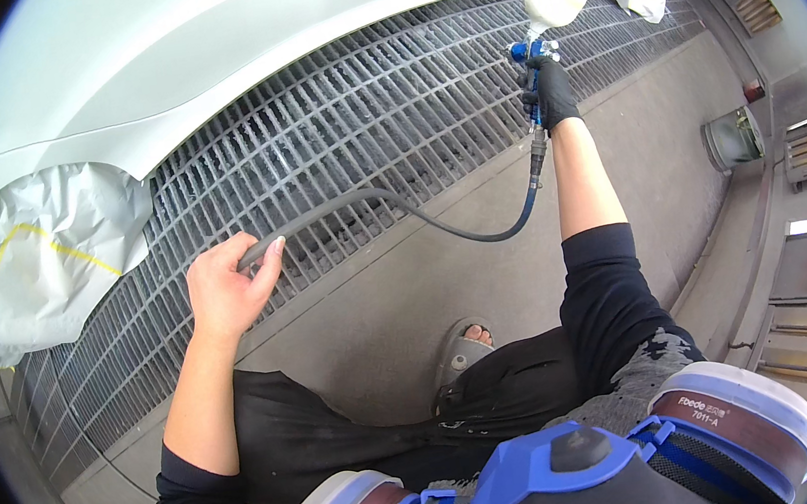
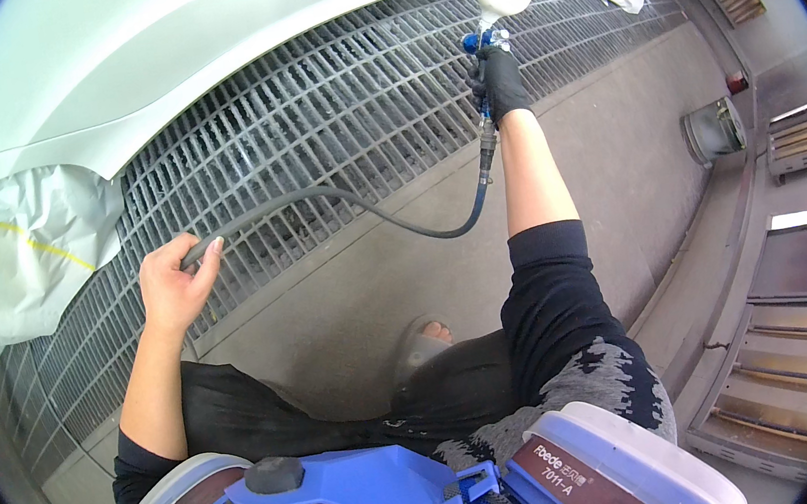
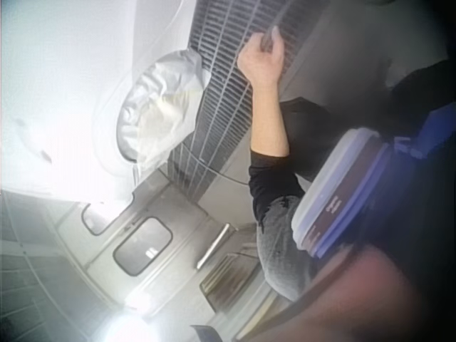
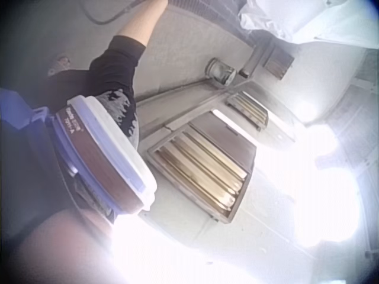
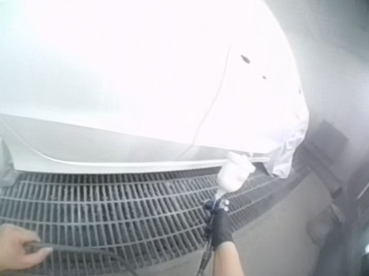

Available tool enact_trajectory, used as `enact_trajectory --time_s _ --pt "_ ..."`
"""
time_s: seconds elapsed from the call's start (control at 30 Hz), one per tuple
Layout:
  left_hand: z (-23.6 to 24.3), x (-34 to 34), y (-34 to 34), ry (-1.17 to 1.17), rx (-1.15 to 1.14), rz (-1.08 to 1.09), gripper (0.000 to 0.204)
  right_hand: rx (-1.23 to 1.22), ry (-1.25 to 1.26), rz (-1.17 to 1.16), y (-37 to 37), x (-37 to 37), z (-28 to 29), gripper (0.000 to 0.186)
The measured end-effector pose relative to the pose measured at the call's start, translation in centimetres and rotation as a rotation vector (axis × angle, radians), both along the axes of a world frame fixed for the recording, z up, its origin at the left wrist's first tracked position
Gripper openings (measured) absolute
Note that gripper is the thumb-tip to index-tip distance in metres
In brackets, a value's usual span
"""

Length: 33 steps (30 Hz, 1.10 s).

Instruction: The person uses a spray gun to apply white paint to a car bumper in a paint booth. They move the gun in steady horizontal passes across the surface, briefly refilling the paint cup, and continue spraying until the bumper is fully coated.

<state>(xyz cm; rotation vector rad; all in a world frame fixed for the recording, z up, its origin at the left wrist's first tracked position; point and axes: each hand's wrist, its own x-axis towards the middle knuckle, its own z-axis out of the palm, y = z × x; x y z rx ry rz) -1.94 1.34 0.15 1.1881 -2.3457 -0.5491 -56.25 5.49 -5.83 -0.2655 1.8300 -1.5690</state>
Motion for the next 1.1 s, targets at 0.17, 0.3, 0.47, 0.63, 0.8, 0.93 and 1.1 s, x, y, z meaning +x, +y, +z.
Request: enact_trajectory --time_s 0.17,0.3,0.47,0.63,0.8,0.93,1.1 --pt "-0.1 0.5 -0.1 0.004 -0.003 0.006 0.030 -0.085 -0.017 -0.063 -0.3 0.9 1.1 0.018" --pt "-0.3 0.6 -0.5 -0.012 -0.024 0.042 0.030 -0.322 -0.082 -0.062 -1.1 3.8 3.2 0.016" --pt "-0.3 0.7 -1.0 0.004 -0.030 0.097 0.031 -0.477 -0.268 0.386 -1.3 8.8 6.7 0.018" --pt "-0.5 0.8 -1.0 -0.028 -0.015 0.067 0.032 -0.638 -0.292 0.679 -1.7 10.3 7.8 0.018" --pt "-0.7 1.8 -1.0 0.001 -0.042 0.085 0.032 -0.519 -0.044 0.211 -3.3 5.8 7.0 0.019" --pt "-0.7 2.8 -0.9 0.015 -0.040 0.114 0.032 -0.560 -0.010 -0.041 -3.2 2.3 6.3 0.023" --pt "-0.8 3.0 -0.8 0.037 -0.018 0.137 0.032 -0.486 0.172 -0.211 -4.4 4.0 6.8 0.024"
